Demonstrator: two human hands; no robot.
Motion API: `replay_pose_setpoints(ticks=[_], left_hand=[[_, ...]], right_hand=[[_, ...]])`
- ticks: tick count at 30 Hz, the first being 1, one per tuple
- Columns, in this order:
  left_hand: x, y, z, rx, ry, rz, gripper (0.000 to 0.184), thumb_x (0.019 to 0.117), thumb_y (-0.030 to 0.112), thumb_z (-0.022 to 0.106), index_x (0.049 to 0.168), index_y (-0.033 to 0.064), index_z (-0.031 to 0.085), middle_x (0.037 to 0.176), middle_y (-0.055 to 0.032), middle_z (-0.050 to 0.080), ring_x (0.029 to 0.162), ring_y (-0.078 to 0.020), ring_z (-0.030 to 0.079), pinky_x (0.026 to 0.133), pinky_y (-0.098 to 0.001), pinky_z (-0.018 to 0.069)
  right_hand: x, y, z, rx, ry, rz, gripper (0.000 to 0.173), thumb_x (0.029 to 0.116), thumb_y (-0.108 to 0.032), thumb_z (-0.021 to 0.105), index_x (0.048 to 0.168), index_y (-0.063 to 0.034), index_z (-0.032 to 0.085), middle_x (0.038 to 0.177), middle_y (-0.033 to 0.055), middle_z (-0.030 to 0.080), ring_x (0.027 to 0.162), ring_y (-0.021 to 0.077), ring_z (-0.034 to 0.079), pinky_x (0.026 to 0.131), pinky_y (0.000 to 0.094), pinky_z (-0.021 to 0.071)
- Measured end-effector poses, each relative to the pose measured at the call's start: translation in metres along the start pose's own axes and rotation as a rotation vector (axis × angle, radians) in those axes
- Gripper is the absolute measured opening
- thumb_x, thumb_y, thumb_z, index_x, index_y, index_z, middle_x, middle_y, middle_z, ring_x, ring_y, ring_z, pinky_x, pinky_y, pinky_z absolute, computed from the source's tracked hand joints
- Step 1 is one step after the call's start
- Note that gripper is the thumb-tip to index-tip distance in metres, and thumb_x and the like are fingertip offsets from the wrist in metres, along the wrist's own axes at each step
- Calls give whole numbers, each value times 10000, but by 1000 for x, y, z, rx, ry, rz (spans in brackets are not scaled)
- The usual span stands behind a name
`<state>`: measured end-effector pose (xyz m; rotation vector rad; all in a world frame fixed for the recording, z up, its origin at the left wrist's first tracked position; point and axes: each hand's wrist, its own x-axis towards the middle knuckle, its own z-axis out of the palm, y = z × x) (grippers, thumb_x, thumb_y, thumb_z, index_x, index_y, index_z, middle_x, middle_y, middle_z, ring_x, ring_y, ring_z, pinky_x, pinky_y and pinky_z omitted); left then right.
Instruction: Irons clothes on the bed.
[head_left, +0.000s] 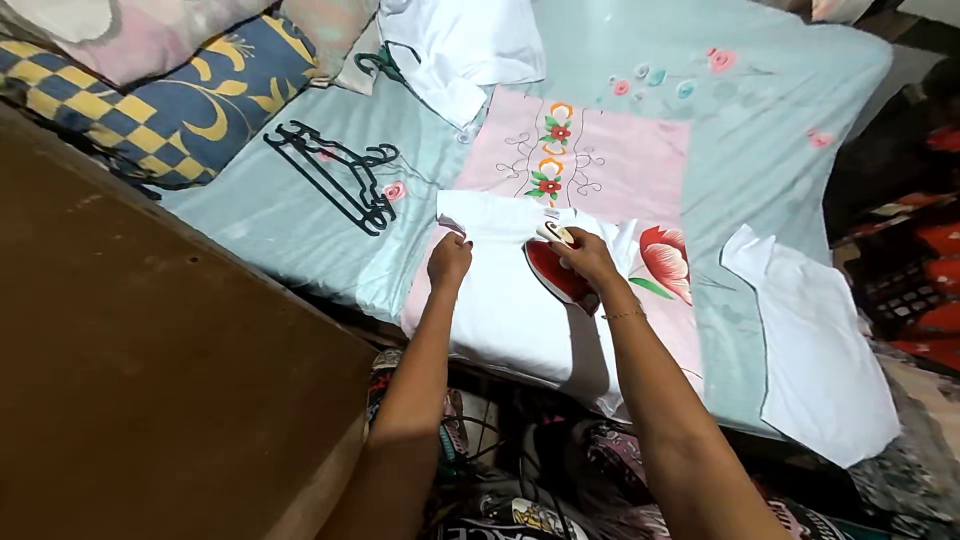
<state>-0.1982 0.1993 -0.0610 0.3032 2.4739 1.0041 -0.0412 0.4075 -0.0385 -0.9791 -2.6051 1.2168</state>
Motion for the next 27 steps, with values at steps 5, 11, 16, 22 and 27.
replay_pose_setpoints(ticks=[5, 11, 16, 22, 27], left_hand=[[2, -2, -3, 14, -20, 5, 335, 1057, 284, 565, 1229, 14, 663, 1154, -219, 701, 1137, -401, 657, 970, -633, 490], [1, -3, -7, 47, -93, 50, 356, 1051, 305, 576, 1228, 9, 667, 1163, -235, 698, 1154, -417, 651, 975, -652, 483], [-7, -13, -13, 76, -167, 147, 370, 1011, 312, 652, 1141, -33, 678, 1080, -252, 688, 1082, -425, 652, 947, -645, 489], [-10, -11, -12, 118, -169, 142, 310, 1057, 243, 565, 1146, -36, 669, 1113, -257, 685, 1106, -424, 652, 959, -634, 489], [-8, -10, -8, 113, -168, 121, 309, 1064, 234, 547, 1173, -35, 655, 1137, -263, 676, 1122, -427, 646, 961, -643, 485]], right_hand=[[-13, 14, -17, -62, -41, 17, 387, 998, -323, 688, 1301, -85, 659, 963, 190, 711, 790, 314, 673, 763, 534, 544], [-75, 74, -61, -43, -55, 16, 394, 981, -258, 669, 1278, 0, 645, 1017, 168, 692, 793, 204, 653, 748, 425, 557], [-110, 92, -76, 50, -34, 68, 368, 949, -187, 669, 1263, 4, 640, 974, 107, 682, 724, 105, 609, 674, 318, 536], [-102, 80, -59, 60, 66, 92, 378, 961, -254, 686, 1251, -14, 652, 966, 120, 682, 712, 145, 609, 663, 362, 530], [-70, 46, -41, 22, 72, 110, 377, 984, -277, 688, 1242, -4, 656, 922, 148, 679, 699, 190, 612, 682, 403, 533]])
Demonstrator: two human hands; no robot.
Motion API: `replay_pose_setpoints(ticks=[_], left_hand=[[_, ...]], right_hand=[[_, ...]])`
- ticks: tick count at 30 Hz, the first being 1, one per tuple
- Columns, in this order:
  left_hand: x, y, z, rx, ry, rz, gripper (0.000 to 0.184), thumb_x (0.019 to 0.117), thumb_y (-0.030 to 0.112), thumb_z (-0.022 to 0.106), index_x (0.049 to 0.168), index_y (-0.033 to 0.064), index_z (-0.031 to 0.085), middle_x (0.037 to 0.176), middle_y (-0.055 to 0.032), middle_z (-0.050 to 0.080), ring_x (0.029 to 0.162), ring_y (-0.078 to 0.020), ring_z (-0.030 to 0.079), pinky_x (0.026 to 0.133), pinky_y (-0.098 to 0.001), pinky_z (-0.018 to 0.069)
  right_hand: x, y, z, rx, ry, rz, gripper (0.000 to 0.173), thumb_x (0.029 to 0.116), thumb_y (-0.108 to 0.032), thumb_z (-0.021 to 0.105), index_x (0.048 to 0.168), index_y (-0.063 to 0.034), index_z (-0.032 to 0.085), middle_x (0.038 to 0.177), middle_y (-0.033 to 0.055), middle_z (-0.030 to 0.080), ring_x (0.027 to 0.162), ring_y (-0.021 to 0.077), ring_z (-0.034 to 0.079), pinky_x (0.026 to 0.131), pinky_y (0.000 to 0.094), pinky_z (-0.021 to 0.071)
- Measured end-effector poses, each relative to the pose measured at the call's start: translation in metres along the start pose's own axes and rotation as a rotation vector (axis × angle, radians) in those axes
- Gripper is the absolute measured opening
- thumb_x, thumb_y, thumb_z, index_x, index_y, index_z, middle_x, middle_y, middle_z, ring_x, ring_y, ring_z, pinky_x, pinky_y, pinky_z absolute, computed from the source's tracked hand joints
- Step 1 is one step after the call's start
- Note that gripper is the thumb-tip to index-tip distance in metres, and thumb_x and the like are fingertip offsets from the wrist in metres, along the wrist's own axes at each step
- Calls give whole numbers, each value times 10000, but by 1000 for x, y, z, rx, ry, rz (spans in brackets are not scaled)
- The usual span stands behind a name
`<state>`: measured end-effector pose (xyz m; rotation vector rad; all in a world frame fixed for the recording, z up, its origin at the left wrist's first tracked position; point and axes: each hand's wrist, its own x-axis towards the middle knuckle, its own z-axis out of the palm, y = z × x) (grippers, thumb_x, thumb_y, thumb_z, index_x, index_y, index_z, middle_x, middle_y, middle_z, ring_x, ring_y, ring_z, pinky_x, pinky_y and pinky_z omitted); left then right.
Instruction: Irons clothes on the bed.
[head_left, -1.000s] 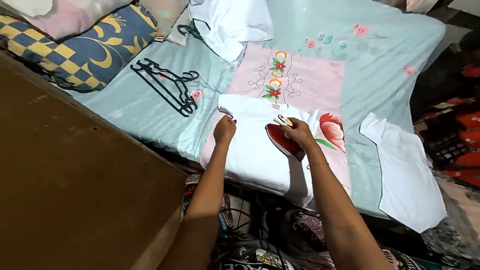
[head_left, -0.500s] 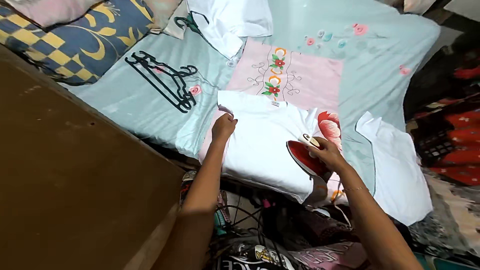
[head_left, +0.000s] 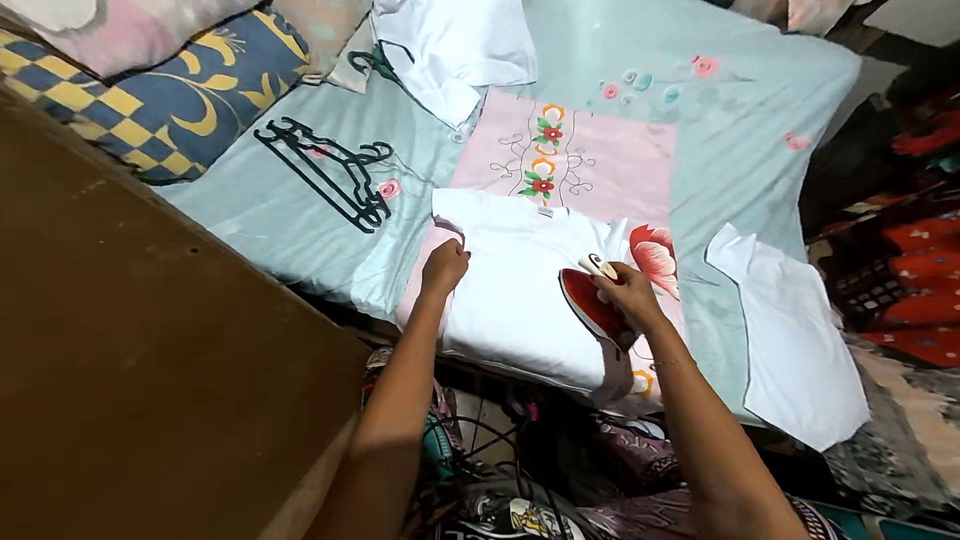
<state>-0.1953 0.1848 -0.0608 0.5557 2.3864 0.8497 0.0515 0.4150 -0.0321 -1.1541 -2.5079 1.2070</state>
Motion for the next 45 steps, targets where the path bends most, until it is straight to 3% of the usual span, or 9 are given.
replay_pose_setpoints(ticks=[4, 8, 10, 16, 23, 28, 37, 42, 45], left_hand=[[1, -5, 0, -25, 3, 8, 307, 1060, 231, 562, 1161, -42, 658, 1103, -269, 677, 1085, -433, 649, 946, -646, 488], [-5, -4, 2, -26, 39, 4, 302, 1056, 239, 570, 1135, -36, 666, 1050, -260, 682, 1032, -429, 660, 901, -634, 504], [-3, -4, 1, -35, 26, -3, 305, 1055, 241, 575, 1152, -35, 661, 1069, -263, 677, 1048, -421, 656, 918, -625, 502], [3, -10, -2, -59, -21, 34, 332, 1050, 225, 579, 1191, -68, 648, 1126, -287, 669, 1114, -440, 640, 981, -635, 481], [3, -12, -3, -71, -43, 63, 318, 1049, 217, 579, 1188, -60, 651, 1103, -278, 679, 1105, -434, 645, 975, -632, 480], [7, -14, -4, -91, -43, 67, 309, 1044, 218, 590, 1172, -55, 661, 1096, -274, 678, 1089, -424, 646, 969, -628, 481], [15, -23, 2, -111, -25, 58, 316, 1040, 232, 602, 1163, -53, 662, 1076, -261, 684, 1071, -411, 649, 966, -616, 483], [13, -22, 0, -110, -30, 51, 327, 1042, 228, 606, 1183, -62, 658, 1114, -277, 679, 1089, -416, 648, 982, -619, 479], [12, -23, 0, -114, -29, 80, 329, 1039, 210, 600, 1191, -76, 653, 1118, -295, 674, 1090, -440, 644, 982, -637, 476]], right_hand=[[42, -27, 24, -36, -19, -24, 378, 998, -313, 680, 1258, -40, 658, 915, 182, 691, 734, 286, 641, 721, 498, 536], [76, -45, 42, -46, 52, -15, 425, 992, -387, 671, 1253, -51, 672, 1028, 237, 705, 898, 402, 683, 824, 627, 523], [81, -48, 44, -34, 47, 0, 432, 994, -391, 663, 1269, -57, 666, 1050, 236, 704, 919, 400, 685, 834, 627, 524], [41, -32, 26, -42, -80, -11, 416, 1013, -351, 659, 1285, -38, 634, 926, 194, 686, 734, 293, 642, 720, 498, 543], [-23, 5, 3, -58, -86, -41, 402, 1001, -280, 657, 1290, -2, 628, 1002, 169, 685, 766, 208, 645, 724, 417, 551], [-8, -7, 10, -72, -54, -95, 379, 1001, -287, 659, 1254, -5, 652, 963, 164, 686, 747, 206, 636, 719, 419, 541], [31, -60, 50, -51, -284, -248, 341, 961, -230, 724, 1239, -39, 673, 1026, 187, 711, 859, 286, 689, 810, 503, 559], [12, -36, 37, -82, -335, -307, 414, 953, -341, 712, 1261, -67, 681, 1053, 160, 723, 926, 254, 701, 880, 496, 555], [-10, -4, 11, -86, -271, -282, 408, 964, -293, 703, 1267, -20, 676, 1120, 197, 718, 1028, 288, 697, 957, 511, 534]])
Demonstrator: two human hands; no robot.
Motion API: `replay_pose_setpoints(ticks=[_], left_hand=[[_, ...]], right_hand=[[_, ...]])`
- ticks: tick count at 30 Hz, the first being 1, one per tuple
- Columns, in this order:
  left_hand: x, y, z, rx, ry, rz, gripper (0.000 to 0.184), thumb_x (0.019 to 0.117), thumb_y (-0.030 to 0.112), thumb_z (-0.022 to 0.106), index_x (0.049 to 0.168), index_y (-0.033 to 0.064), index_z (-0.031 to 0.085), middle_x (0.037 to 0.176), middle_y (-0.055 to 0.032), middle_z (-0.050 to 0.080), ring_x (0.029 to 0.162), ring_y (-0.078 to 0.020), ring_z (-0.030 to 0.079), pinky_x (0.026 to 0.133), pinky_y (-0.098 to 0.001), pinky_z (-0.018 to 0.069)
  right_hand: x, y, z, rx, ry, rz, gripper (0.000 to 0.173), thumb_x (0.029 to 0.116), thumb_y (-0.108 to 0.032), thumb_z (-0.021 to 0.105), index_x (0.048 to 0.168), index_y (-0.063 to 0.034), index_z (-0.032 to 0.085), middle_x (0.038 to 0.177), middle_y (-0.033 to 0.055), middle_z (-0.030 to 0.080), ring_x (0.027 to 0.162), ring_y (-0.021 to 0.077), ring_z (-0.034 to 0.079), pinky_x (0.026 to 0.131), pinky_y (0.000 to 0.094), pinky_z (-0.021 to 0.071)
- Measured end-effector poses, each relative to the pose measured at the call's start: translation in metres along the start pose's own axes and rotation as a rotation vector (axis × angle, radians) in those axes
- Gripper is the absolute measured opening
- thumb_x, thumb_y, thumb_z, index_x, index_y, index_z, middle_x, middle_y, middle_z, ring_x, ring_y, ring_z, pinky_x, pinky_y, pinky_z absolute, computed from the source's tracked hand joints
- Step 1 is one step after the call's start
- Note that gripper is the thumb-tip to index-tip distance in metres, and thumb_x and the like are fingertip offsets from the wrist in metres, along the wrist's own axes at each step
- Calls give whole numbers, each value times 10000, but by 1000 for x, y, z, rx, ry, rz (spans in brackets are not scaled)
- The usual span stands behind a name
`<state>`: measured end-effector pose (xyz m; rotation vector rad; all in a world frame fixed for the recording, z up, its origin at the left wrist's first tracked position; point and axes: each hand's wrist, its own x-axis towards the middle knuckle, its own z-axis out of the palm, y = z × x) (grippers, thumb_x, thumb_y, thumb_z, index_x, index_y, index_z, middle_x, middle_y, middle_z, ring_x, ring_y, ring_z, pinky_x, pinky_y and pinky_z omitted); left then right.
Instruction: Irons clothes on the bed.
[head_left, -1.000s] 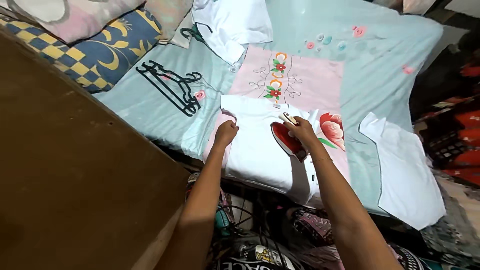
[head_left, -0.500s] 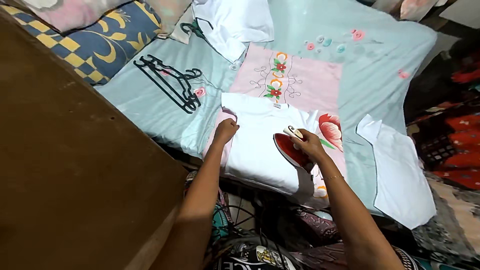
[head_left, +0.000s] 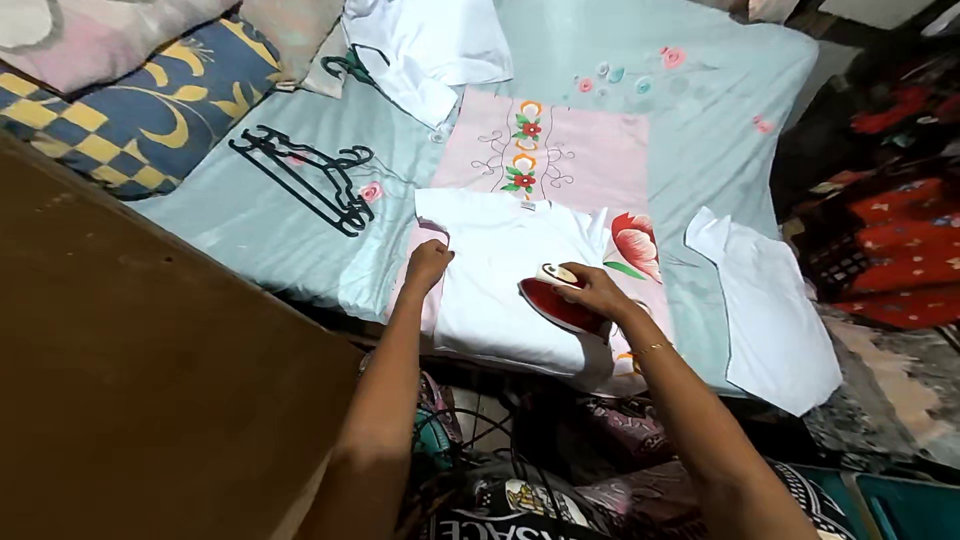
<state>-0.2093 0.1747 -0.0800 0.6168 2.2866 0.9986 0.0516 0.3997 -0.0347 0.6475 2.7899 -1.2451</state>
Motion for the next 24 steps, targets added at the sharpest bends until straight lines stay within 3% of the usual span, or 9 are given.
replay_pose_setpoints(ticks=[7, 11, 14, 20, 24], left_hand=[[-27, 13, -6, 106, -83, -6, 367, 986, 259, 690, 1162, -60, 656, 1057, -282, 673, 1026, -431, 653, 919, -641, 498], [-50, 10, -13, 195, -243, 0, 420, 946, 180, 743, 1270, -53, 612, 1136, -286, 673, 1094, -437, 652, 977, -639, 490], [-56, 2, -18, 170, -263, 26, 363, 959, 135, 721, 1242, -66, 617, 1108, -279, 669, 1066, -419, 647, 967, -612, 491], [-57, -4, -19, 93, -228, 29, 359, 981, 99, 687, 1282, -72, 591, 1095, -262, 680, 1046, -380, 658, 971, -563, 500], [-59, -4, -19, 69, -208, 8, 338, 1011, 130, 652, 1291, -53, 601, 1072, -249, 697, 1008, -362, 677, 952, -547, 519]], right_hand=[[-71, 51, -21, 92, 107, 124, 423, 907, -248, 694, 1247, 3, 662, 1071, 150, 707, 910, 165, 677, 847, 394, 563], [-70, 44, -10, 99, 92, 22, 438, 872, -243, 709, 1225, 16, 679, 1086, 151, 725, 953, 154, 693, 883, 373, 562], [-57, 21, 6, 88, 33, -58, 439, 885, -248, 706, 1233, 20, 678, 1089, 158, 729, 963, 158, 700, 896, 376, 564], [-15, -41, 49, -8, -54, -141, 460, 923, -310, 726, 1249, 11, 684, 1069, 218, 730, 996, 333, 709, 916, 550, 537], [2, -75, 73, -88, -105, -160, 486, 937, -377, 727, 1291, -48, 680, 1069, 204, 736, 1007, 367, 711, 909, 599, 530]])
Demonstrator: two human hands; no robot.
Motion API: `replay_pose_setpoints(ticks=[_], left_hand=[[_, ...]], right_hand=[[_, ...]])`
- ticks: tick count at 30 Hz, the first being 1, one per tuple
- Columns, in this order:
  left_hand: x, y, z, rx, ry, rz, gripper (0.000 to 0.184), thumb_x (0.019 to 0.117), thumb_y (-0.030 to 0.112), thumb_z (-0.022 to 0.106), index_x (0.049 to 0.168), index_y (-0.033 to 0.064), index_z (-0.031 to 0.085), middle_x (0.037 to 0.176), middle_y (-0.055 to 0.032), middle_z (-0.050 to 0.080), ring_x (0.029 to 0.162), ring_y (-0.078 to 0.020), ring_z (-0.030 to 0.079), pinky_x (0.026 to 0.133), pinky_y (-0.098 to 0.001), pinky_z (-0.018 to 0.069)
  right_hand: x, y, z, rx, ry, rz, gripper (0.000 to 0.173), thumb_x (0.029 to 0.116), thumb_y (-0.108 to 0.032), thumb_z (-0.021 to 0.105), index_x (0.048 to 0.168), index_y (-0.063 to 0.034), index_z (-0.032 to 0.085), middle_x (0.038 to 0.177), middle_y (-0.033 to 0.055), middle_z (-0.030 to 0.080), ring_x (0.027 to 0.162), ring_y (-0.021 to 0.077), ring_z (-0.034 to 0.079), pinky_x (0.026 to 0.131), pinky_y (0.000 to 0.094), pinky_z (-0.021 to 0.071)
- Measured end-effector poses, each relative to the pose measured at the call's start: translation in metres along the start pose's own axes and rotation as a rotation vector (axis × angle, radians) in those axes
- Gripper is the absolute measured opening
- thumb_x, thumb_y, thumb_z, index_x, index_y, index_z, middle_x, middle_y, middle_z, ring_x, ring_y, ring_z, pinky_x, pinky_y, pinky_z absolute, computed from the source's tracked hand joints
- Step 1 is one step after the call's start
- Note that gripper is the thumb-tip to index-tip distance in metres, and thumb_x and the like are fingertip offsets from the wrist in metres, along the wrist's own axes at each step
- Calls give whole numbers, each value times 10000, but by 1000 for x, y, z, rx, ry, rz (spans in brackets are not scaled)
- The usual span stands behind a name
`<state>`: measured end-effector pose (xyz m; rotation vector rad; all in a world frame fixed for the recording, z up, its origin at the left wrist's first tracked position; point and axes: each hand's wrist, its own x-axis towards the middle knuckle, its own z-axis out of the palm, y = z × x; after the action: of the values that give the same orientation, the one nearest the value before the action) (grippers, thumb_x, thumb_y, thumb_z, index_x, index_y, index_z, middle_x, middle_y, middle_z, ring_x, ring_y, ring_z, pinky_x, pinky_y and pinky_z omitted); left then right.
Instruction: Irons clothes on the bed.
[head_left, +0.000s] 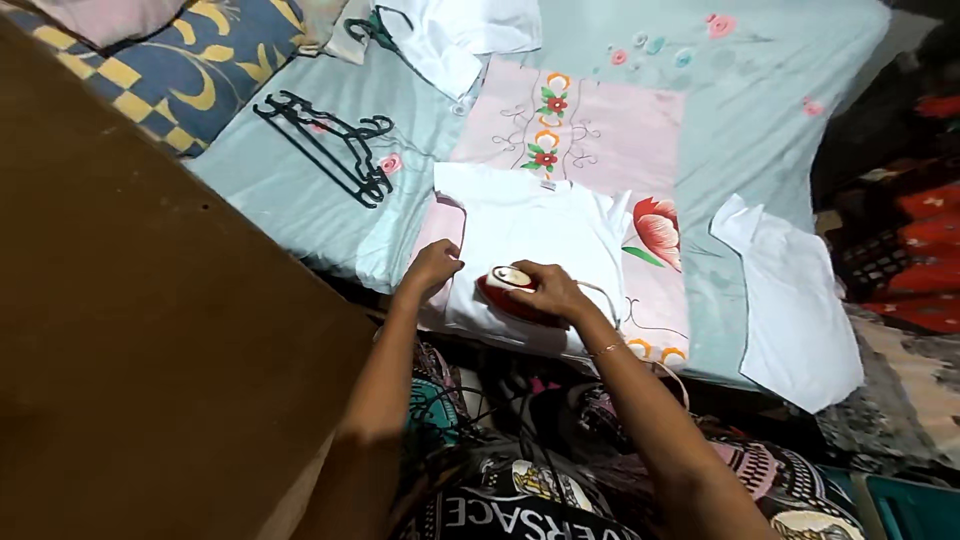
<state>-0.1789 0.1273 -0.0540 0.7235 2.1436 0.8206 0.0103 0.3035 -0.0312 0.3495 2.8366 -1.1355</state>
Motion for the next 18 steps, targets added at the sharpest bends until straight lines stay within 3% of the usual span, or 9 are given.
replay_pose_setpoints(ticks=[3, 8, 10, 12, 14, 18], left_hand=[[-7, 4, 3, 12, 22, -18, 311, 1020, 161, 650, 1254, -41, 621, 1021, -236, 698, 939, -349, 670, 888, -541, 524], [-14, 16, 9, 163, 24, -88, 350, 1006, 228, 673, 1210, -55, 645, 1093, -277, 681, 1081, -441, 648, 968, -642, 478], [-21, 30, 14, 189, 142, -104, 341, 1019, 230, 648, 1242, -26, 638, 1123, -267, 690, 1110, -449, 651, 972, -654, 480], [-18, 42, 25, 202, 282, 10, 324, 1014, 197, 642, 1245, -30, 644, 1126, -265, 690, 1103, -448, 659, 966, -646, 500], [-9, 69, 41, 227, 299, 196, 310, 1018, 170, 626, 1235, -50, 657, 1168, -267, 684, 1140, -431, 653, 1007, -608, 497], [25, 147, 104, 374, 72, 532, 289, 1031, 160, 590, 1222, -35, 684, 1227, -249, 679, 1210, -412, 631, 1040, -578, 484]], right_hand=[[-2, -3, -5, -41, -71, 3, 518, 962, -422, 686, 1350, -80, 652, 1120, 201, 730, 1062, 373, 696, 947, 604, 509], [-38, 31, -37, -50, -126, 44, 529, 957, -400, 688, 1334, -31, 646, 1161, 216, 715, 1089, 356, 688, 984, 571, 499], [-59, 47, -61, -61, -92, 93, 495, 957, -367, 697, 1296, -8, 660, 1134, 220, 716, 1062, 348, 691, 974, 551, 508], [-80, 62, -89, -101, -50, 157, 464, 960, -357, 695, 1257, -1, 675, 1096, 222, 716, 1027, 349, 693, 951, 554, 514], [-101, 74, -116, -160, 0, 232, 454, 958, -364, 697, 1242, -9, 684, 1076, 227, 716, 1012, 369, 691, 934, 589, 511], [-140, 94, -158, -228, 184, 365, 474, 950, -384, 699, 1263, -29, 678, 1076, 242, 713, 1007, 418, 689, 905, 655, 502]])
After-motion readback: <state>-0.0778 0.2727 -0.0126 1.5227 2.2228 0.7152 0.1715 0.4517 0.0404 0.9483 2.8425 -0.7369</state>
